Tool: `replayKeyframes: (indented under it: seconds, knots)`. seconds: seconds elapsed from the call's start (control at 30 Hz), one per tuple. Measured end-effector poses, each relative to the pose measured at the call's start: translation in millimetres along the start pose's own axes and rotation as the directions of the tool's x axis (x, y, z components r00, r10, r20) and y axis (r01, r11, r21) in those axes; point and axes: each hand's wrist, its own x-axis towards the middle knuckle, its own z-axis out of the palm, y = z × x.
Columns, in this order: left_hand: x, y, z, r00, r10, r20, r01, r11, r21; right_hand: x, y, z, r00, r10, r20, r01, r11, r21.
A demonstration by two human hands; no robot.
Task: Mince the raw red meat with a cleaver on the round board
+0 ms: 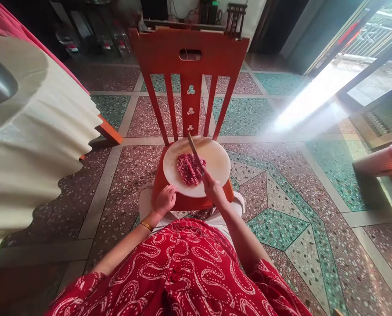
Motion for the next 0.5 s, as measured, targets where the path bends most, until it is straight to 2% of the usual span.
replayKeyframes:
  seconds: [0.07, 0.23, 0.37, 0.4, 0.5]
  knots:
    - [2, 0, -0.3, 1.000, -0.003, -0.001, 0.003, 1.000, 0.004, 2, 3, -4, 0.999, 0.022, -0.046, -0.023, 0.999, -0.025]
    - [3, 2, -1.0, 1.000, -0.004, -0.007, 0.004, 1.000, 0.018, 13, 12, -12, 0.991, 0.095, 0.094, -0.090, 0.994, -0.057]
    - [5, 3, -2.2, 1.000, 0.022, 0.004, -0.022, 0.999, 0.028, 20, 15, -14, 0.993, 0.081, -0.088, -0.082, 0.997, -0.004]
    - [6, 3, -2.2, 1.000, 0.022, 0.005, -0.022, 0.999, 0.033, 21, 17, -13, 0.992, 0.074, -0.099, -0.075, 0.997, -0.008]
    - [8, 1, -1.2, 1.000, 0.020, -0.010, -0.019, 0.998, 0.058, 23, 20, -10, 0.995, 0.098, 0.028, -0.097, 0.994, -0.044]
